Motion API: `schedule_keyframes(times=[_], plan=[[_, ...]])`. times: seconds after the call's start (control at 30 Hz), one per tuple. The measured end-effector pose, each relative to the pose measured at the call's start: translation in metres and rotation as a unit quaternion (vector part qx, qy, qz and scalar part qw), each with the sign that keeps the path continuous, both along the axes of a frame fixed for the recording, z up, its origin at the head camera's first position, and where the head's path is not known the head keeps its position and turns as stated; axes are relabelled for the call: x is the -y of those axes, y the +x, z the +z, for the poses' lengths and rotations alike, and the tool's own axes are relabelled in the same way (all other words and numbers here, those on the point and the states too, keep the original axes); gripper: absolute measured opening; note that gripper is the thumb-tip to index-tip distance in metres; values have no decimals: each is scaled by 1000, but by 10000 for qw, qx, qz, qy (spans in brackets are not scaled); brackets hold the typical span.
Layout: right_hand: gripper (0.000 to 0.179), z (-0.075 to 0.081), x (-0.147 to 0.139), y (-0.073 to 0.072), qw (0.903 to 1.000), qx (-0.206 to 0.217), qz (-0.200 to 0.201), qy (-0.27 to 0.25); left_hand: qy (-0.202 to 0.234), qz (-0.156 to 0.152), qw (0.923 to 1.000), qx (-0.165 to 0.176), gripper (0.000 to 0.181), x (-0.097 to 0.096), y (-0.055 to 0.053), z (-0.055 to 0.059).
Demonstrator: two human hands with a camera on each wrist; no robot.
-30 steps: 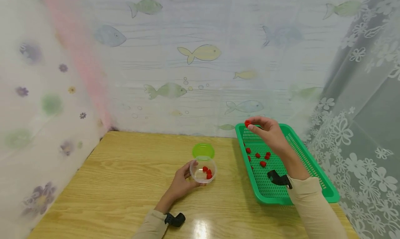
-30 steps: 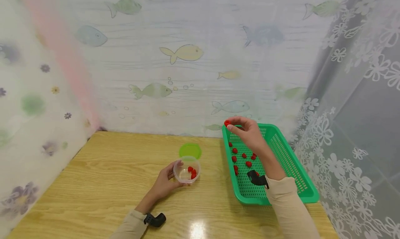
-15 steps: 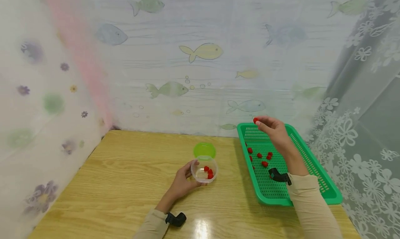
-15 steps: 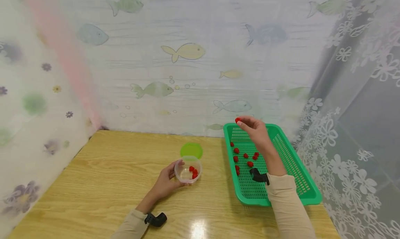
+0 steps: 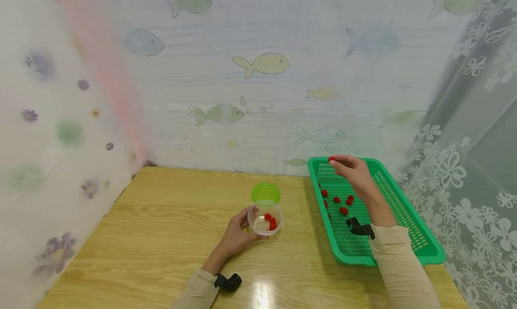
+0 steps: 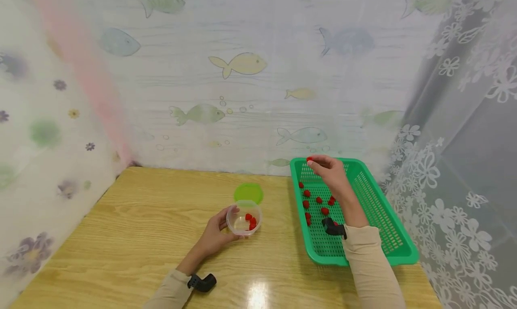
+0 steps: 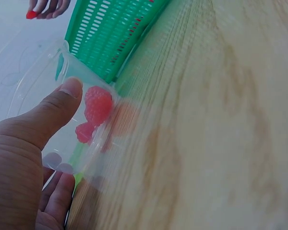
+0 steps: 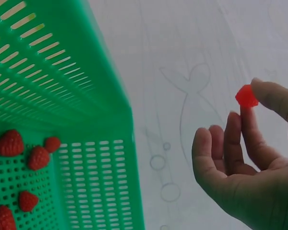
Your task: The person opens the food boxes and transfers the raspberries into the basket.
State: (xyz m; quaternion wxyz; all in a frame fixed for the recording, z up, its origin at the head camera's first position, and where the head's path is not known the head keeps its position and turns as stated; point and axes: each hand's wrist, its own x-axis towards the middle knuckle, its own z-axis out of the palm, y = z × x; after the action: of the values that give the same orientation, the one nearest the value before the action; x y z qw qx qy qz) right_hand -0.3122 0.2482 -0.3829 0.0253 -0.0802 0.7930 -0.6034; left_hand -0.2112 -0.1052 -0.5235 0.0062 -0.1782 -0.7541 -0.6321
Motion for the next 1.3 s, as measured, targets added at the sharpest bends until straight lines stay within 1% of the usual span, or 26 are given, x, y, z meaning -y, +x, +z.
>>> schedule_keyframes(times=[0.13,0.33,0.53,0.7,0.77,0.87,1.0,1.07,1.17,1.3], plan=[[54,1,-1,2,9998,-29,-174,59,-18,-5,10000,88,85,0,0,1],[52,0,-2,3,9994,-15,-322,78,-63,-15,10000,11,86,0,0,2],[51,2,-2,3,9982,-12,-532,275,-7,-20,10000,18,87,0,1,3],[53,7,-1,8,9981,-60,-478,393,3,-8,10000,-54,87,-1,1,2],[53,10,1,12,9983,-132,-367,432,4,13,10000,-81,87,-1,1,2],[51,17,5,23,9984,-226,-80,512,8,37,9999,-93,87,-1,2,2],[45,27,19,43,9963,-428,323,674,-6,34,10000,-84,88,-1,2,1],[40,32,29,55,9940,-607,528,736,-17,29,10000,-78,88,-1,2,1],[33,34,46,73,9899,-798,896,753,-27,48,10000,-61,87,-1,2,1],[31,29,65,92,9801,-1125,1283,1016,-49,11,10000,-52,86,0,2,1]])
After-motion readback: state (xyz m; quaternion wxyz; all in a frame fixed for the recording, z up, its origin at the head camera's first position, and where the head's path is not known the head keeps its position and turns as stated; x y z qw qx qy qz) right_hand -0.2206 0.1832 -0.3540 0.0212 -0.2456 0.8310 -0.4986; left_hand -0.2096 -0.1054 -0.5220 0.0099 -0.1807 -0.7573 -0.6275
